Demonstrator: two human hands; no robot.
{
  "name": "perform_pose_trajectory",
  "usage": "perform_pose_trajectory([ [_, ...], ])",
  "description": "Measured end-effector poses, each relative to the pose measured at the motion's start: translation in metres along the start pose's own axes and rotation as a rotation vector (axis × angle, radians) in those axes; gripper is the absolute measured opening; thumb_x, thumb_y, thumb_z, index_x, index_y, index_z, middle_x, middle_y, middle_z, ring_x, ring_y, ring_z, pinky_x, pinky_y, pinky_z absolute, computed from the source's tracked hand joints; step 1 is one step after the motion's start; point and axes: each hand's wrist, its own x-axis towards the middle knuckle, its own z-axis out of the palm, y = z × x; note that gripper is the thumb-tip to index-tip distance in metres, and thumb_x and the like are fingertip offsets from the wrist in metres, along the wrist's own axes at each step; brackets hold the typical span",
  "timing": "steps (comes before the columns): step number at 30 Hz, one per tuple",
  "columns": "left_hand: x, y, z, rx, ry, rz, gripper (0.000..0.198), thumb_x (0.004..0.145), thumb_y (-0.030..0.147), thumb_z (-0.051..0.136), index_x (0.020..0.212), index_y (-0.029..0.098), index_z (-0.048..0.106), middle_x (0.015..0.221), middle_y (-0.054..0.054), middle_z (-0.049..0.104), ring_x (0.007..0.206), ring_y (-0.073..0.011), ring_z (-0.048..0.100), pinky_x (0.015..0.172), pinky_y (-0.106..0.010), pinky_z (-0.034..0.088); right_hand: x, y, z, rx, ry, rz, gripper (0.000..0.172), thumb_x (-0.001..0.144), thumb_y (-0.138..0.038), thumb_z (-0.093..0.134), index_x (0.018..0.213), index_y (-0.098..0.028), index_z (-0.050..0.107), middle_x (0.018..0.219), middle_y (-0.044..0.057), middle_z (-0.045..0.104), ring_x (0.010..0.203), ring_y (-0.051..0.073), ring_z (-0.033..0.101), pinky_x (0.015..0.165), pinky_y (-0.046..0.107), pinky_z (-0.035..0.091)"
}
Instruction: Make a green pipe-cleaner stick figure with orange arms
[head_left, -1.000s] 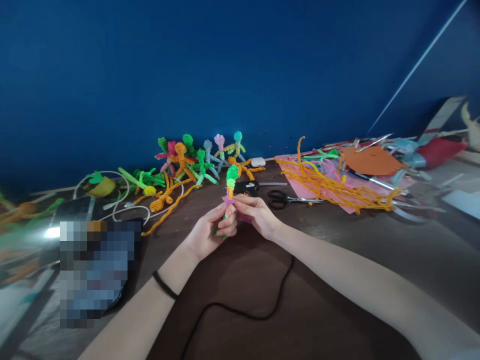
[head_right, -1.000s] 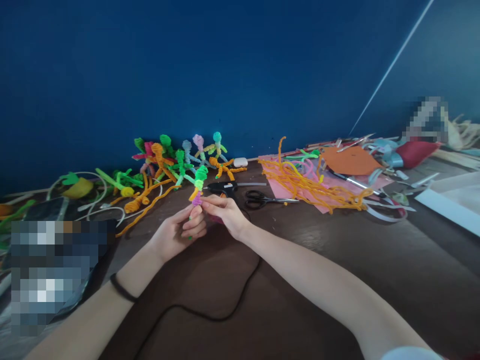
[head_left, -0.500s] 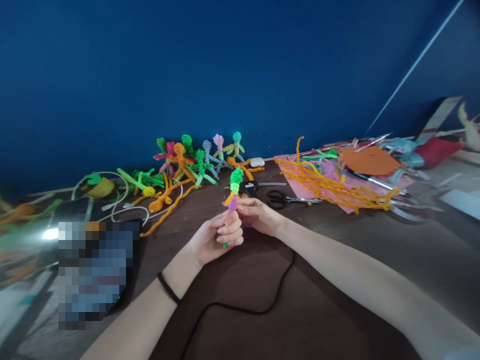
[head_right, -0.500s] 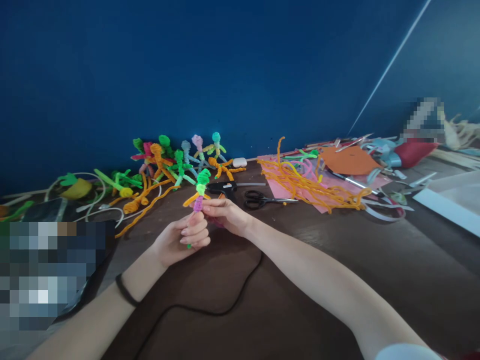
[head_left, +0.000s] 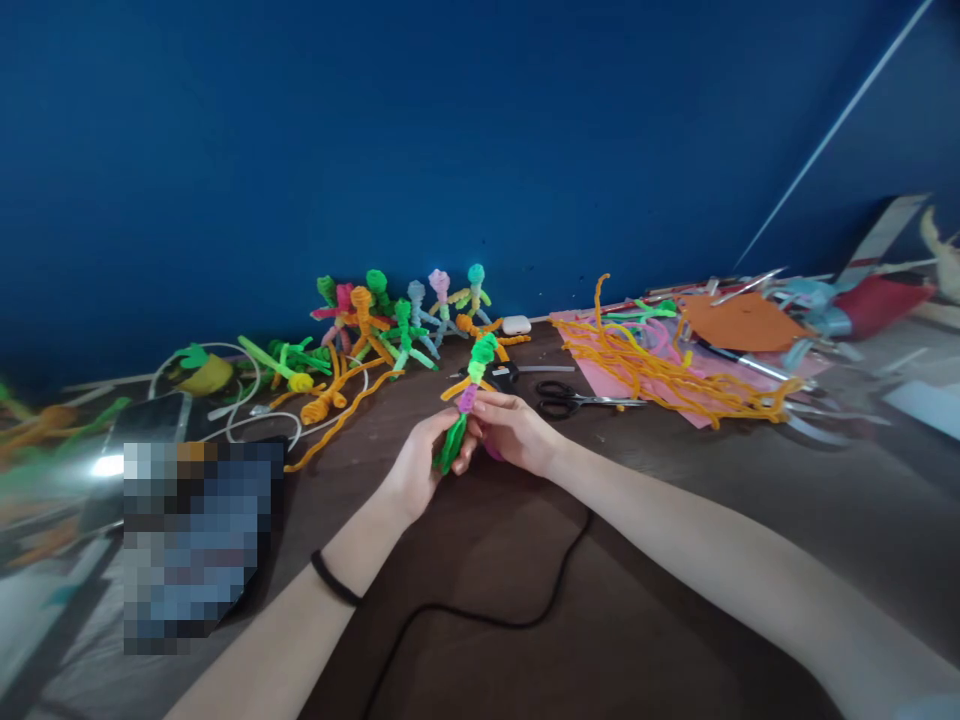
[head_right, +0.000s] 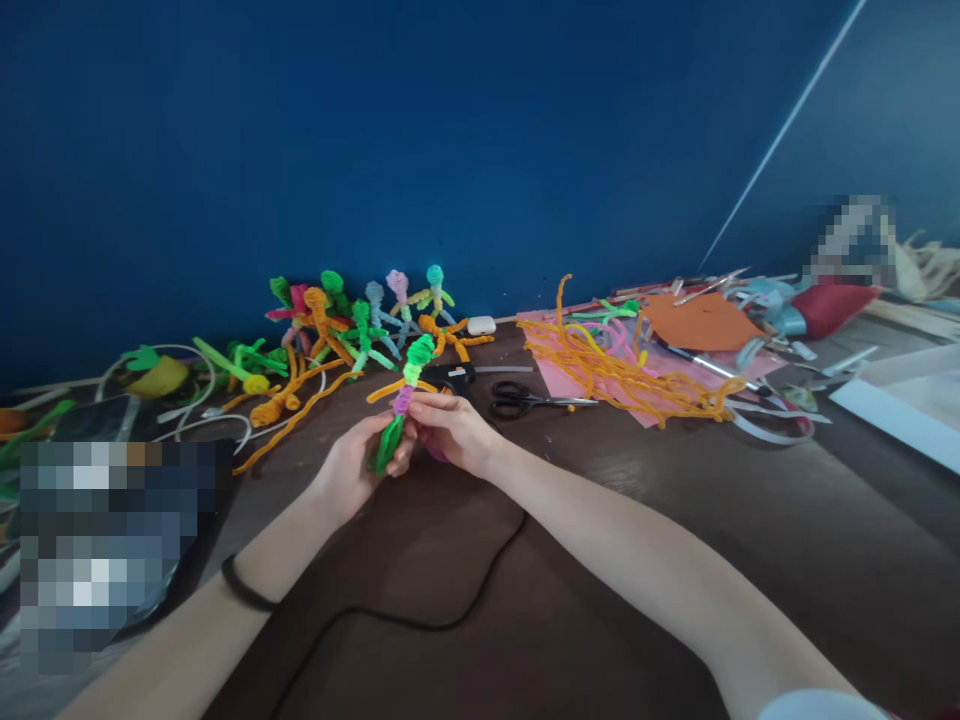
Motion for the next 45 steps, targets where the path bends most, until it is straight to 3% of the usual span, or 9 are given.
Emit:
perform_pose_trajectory([
  [4,0.002,-0.003,0.000,0.127,0.216,0.186,0.016,0.074,0.025,0.046,0.067,0.015,0.056,0.056,0.000,0.058,0.049,-0.0116,0.052,0.050,-0.024,0.040,0.001,0.004,0.002,-0.001,0.115,-0.046,0.018,0.060,-0.024,0.075,0.073,-0.014,0.068,0.055,-0.002,0.056,0.050,0.008,0.047,0.051,0.025,0.036],
  [9,-0.003,-0.002,0.002,0.460,0.306,0.396,0.018,0.074,0.032,0.055,0.069,0.015,0.058,0.058,0.000,0.061,0.058,-0.0137,0.057,0.058,-0.024,0.044,0.001,0.008,0.004,-0.022,0.171,-0.071,0.020,0.059,-0.022,0.075,0.076,-0.014,0.070,0.059,-0.001,0.057,0.052,0.007,0.046,0.052,0.024,0.033],
  [12,-0.004,-0.002,0.003,0.605,0.337,0.435,0.016,0.076,0.030,0.054,0.071,0.016,0.058,0.058,0.000,0.060,0.056,-0.0132,0.056,0.057,-0.024,0.043,0.000,0.010,0.005,-0.062,0.116,-0.099,0.020,0.063,-0.024,0.073,0.081,-0.014,0.070,0.061,0.000,0.057,0.055,0.007,0.047,0.054,0.025,0.034],
  [16,-0.002,-0.004,0.000,0.578,0.371,0.433,0.014,0.079,0.025,0.049,0.071,0.015,0.057,0.058,0.001,0.058,0.052,-0.0111,0.052,0.053,-0.023,0.040,0.000,0.010,0.003,-0.151,0.112,-0.097,0.031,0.064,-0.026,0.072,0.092,-0.017,0.068,0.069,0.001,0.060,0.061,0.009,0.051,0.057,0.025,0.037],
  [22,0.003,-0.007,-0.008,0.517,0.377,0.457,0.019,0.079,0.024,0.049,0.063,0.016,0.054,0.056,0.002,0.049,0.050,-0.0085,0.044,0.051,-0.021,0.037,-0.001,0.005,0.002,-0.628,0.273,-0.257,0.022,0.067,-0.030,0.068,0.084,-0.016,0.069,0.072,0.003,0.063,0.059,0.011,0.052,0.059,0.027,0.041],
  [25,0.005,-0.007,-0.008,0.330,0.307,0.404,0.018,0.079,0.027,0.051,0.066,0.015,0.055,0.055,0.003,0.046,0.049,-0.0078,0.041,0.049,-0.020,0.035,-0.001,0.004,0.003,-0.658,0.260,-0.259,0.021,0.069,-0.034,0.065,0.080,-0.016,0.068,0.068,0.002,0.062,0.055,0.011,0.051,0.058,0.028,0.043],
  [30,0.003,-0.004,-0.004,0.026,0.101,0.213,0.017,0.079,0.025,0.052,0.065,0.014,0.053,0.048,0.006,0.036,0.042,-0.0047,0.032,0.046,-0.018,0.032,0.002,0.006,-0.002,-0.459,0.247,-0.221,0.024,0.065,-0.035,0.069,0.078,-0.015,0.066,0.060,-0.001,0.058,0.053,0.010,0.051,0.053,0.025,0.043],
  [36,0.001,-0.001,-0.008,-0.134,-0.070,0.069,0.013,0.080,0.020,0.052,0.069,0.013,0.052,0.047,0.007,0.034,0.041,-0.0039,0.029,0.045,-0.017,0.031,0.002,0.004,-0.003,-0.195,0.111,-0.093,0.027,0.059,-0.031,0.074,0.080,-0.016,0.065,0.061,-0.003,0.059,0.052,0.007,0.051,0.050,0.022,0.039],
  [45,0.000,0.000,-0.011,-0.291,-0.254,-0.099,0.019,0.078,0.017,0.053,0.060,0.013,0.047,0.047,0.009,0.018,0.039,-0.0031,0.019,0.043,-0.016,0.028,-0.001,-0.002,-0.001,-0.176,0.090,-0.018,0.024,0.057,-0.028,0.076,0.078,-0.017,0.070,0.054,-0.003,0.057,0.046,0.006,0.042,0.046,0.023,0.028],
])
